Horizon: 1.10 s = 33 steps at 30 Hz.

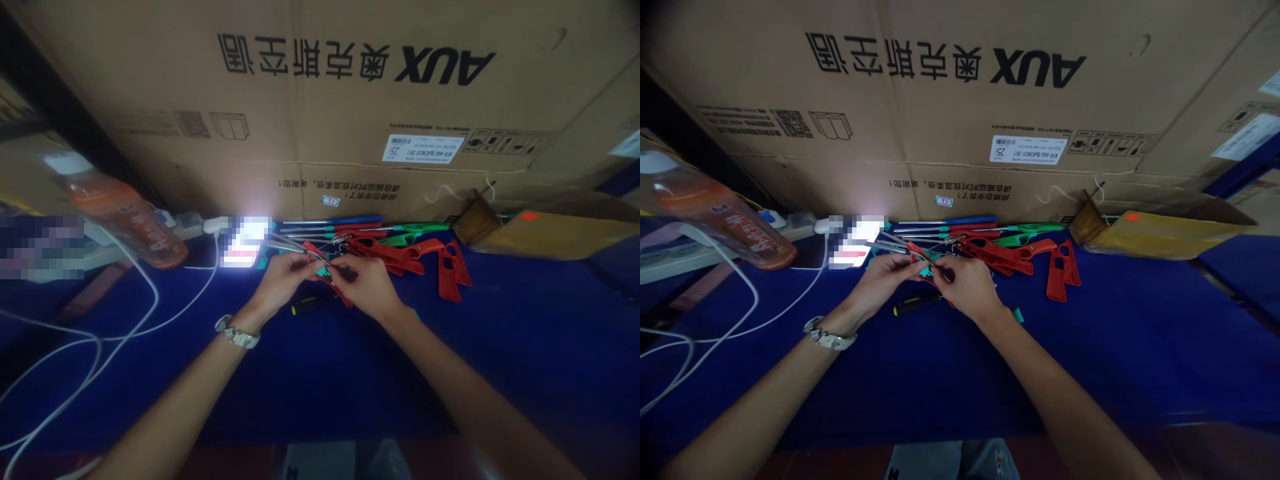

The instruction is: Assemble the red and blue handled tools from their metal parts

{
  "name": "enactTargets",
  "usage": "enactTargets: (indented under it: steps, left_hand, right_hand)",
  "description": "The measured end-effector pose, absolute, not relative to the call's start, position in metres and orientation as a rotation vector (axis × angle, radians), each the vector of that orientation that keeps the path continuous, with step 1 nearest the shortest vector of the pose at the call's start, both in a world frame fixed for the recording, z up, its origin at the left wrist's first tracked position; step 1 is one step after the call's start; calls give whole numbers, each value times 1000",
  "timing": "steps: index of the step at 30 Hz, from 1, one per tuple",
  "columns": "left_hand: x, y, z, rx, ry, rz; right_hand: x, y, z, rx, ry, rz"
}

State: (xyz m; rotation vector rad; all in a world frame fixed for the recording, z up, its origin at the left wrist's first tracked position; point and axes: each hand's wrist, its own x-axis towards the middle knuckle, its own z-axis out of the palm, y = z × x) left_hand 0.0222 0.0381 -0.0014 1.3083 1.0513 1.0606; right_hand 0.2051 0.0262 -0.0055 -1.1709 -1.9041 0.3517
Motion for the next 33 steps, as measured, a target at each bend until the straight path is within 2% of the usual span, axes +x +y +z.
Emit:
enactTargets:
  steps: [16, 33]
  left_hand:
    - [22, 38, 3, 1183, 1030, 1177]
    - [17, 41, 5, 1168, 1081, 1172]
  right_hand:
    - [202, 25, -13, -1091, -1975, 100]
    - [194, 22, -18, -1087, -1897, 108]
